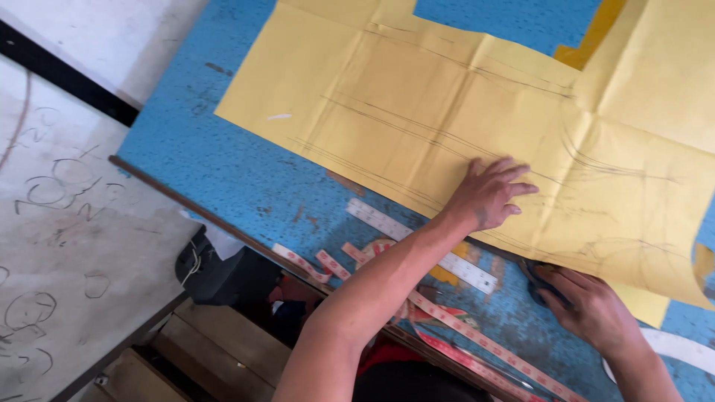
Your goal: The person uses shears to cut a large yellow paper pattern along drawn lines on a blue table. They also use a ruler and a pen to draw additional lines on the pattern before continuing to cut.
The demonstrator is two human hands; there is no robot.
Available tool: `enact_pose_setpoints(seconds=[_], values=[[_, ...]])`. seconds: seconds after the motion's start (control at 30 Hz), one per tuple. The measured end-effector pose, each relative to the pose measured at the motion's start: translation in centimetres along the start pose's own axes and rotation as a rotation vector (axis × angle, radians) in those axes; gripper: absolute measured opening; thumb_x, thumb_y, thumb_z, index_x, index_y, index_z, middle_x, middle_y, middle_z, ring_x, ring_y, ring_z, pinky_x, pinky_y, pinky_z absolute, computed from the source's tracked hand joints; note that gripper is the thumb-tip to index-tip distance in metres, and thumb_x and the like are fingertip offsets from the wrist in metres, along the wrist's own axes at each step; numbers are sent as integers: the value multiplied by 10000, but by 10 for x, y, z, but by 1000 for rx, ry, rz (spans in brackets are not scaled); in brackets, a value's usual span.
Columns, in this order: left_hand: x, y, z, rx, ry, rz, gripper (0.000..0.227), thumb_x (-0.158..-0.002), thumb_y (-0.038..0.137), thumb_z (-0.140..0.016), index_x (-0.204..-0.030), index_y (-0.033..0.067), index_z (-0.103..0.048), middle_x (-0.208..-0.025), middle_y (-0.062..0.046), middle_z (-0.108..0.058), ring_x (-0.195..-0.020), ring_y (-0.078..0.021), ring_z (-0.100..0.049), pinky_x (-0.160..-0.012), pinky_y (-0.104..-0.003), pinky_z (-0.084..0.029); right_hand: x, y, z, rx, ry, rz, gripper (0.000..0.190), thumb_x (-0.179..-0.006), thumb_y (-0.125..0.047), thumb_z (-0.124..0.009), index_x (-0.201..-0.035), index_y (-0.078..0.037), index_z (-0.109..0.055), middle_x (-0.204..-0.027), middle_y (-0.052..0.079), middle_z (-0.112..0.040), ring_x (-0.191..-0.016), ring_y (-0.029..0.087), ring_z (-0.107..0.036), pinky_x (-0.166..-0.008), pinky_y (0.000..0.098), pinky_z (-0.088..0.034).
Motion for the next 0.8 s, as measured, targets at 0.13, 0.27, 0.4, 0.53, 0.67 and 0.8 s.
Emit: enact_pose_setpoints(seconds=[0.13,0.27,0.4,0.53,0.67,0.8], values=[[19,-21,17,-27,-141,105,601,-952,517,-670,-1514,429,-476,-1712,34,-229,-1597,-262,-141,-1225,-678,-96,-8,-1,-16,52,0,-46,458,-801,-264,-784,-1231,-121,-721,-1143,20,-760,-967,240,-734,-950,358,-585],[21,-18,22,77,-162,135,603,-937,418,-714,-1499,375,-498,-1717,1,-219,-1608,-282,-103,-1247,-693,-8,-27,-10,-27,30,-31,-69,453,-800,-273,-779,-1220,-113,-719,-1134,21,-771,-958,232,-752,-934,364,-599],[18,-21,20,78,-191,143,614,-939,429,-712,-1508,378,-485,-1724,9,-207,-1614,-276,-85,-1251,-676,1,-24,-5,-34,41,-33,-16,430,-829,-241,-752,-1229,-89,-711,-1162,48,-771,-971,203,-766,-970,355,-610],[15,-23,16,86,-187,137,586,-953,406,-705,-1502,382,-503,-1723,7,-222,-1619,-273,-77,-1249,-664,-6,-49,-18,-44,5,-50,-85,471,-785,-289,-793,-1220,-126,-715,-1036,-5,-778,-817,190,-764,-817,361,-650],[17,-20,17,99,-172,140,592,-942,400,-725,-1496,375,-515,-1718,3,-234,-1615,-267,-93,-1252,-655,-27,-69,-36,-47,-16,-77,-17,386,-809,-207,-777,-1165,-67,-722,-1061,46,-766,-874,221,-756,-870,370,-631],[26,-14,35,58,-177,162,611,-932,426,-727,-1495,384,-493,-1717,28,-232,-1608,-234,-106,-1280,-630,-39,-76,-31,-50,-29,-26,42,361,-840,-225,-764,-1160,-62,-729,-1024,45,-748,-906,242,-738,-915,371,-601]])
Point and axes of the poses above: each hand's wrist, its own x-axis away from the middle knuckle, its own z-axis out of the back of the hand, y = z × x, the point moved 9 cm from there along -x, towards the middle knuckle
